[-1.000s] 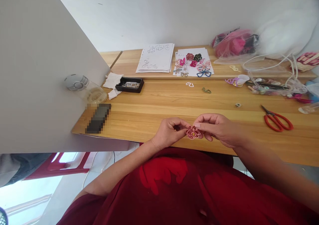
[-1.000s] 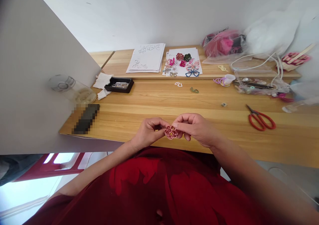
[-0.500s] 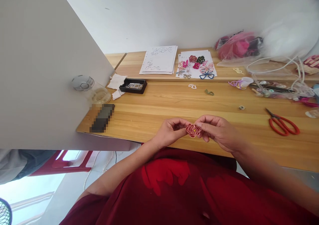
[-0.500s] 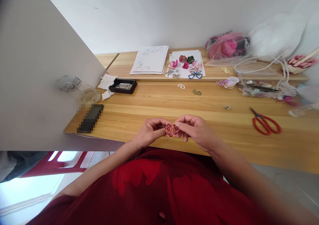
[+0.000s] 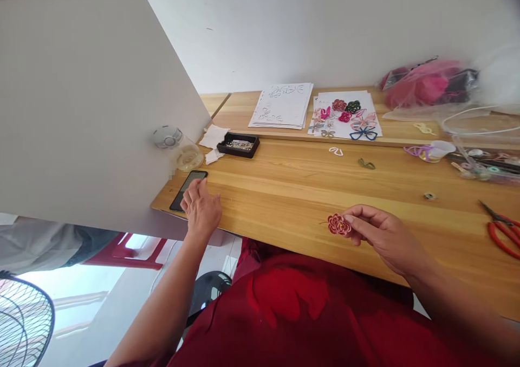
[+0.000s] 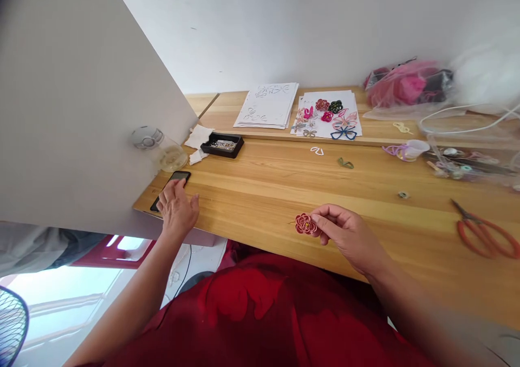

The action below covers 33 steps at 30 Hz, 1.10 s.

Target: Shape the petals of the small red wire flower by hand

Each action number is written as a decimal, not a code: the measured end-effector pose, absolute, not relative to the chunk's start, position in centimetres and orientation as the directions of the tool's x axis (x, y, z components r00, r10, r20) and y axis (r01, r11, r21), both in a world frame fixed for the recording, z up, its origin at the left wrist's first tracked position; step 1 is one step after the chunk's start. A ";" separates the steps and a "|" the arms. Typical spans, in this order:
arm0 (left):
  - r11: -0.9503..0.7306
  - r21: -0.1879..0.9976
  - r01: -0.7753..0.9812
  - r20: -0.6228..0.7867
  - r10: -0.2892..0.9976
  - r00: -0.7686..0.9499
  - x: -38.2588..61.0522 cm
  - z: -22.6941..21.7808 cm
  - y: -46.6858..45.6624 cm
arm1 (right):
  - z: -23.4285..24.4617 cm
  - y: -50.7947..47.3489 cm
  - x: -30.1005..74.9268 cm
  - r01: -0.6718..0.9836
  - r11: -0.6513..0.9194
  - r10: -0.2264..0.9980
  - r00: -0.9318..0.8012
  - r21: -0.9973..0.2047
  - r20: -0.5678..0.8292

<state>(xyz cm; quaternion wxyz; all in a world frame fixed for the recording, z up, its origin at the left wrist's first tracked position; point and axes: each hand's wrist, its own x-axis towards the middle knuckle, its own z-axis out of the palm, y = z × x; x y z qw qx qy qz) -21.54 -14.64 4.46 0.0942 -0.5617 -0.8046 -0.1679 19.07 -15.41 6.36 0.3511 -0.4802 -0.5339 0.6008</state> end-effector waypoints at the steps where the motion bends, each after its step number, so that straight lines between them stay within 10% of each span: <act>1: 0.323 0.130 0.937 0.263 0.900 -0.347 -22.2 4.2 -15.3 | 6.4 -15.3 19.0 0.087 -0.184 0.936 -0.287 -0.979 -0.201; 9: 0.119 0.205 0.972 0.205 0.965 -0.161 -23.7 2.7 -16.5 | 7.0 -14.9 18.5 0.036 -0.185 0.946 -0.265 -0.982 -0.188; 15: -0.103 0.739 0.666 0.253 0.959 -0.132 -16.6 6.3 -16.0 | 7.6 -15.3 17.9 -0.014 -0.204 0.947 -0.257 -0.979 -0.194; 19: -0.041 0.987 0.158 0.007 0.978 0.207 -9.3 8.0 -16.1 | 8.2 -15.8 17.3 -0.046 -0.206 0.946 -0.265 -0.978 -0.187; 24: 0.136 0.988 -0.074 -0.087 0.881 0.466 -4.9 8.6 -15.7 | 8.4 -16.5 16.9 -0.095 -0.229 0.938 -0.289 -0.969 -0.193; 33: 0.237 0.952 -0.193 -0.149 0.912 0.382 -3.1 7.5 -15.6 | 8.0 -17.0 16.9 -0.159 -0.285 0.927 -0.297 -0.945 -0.230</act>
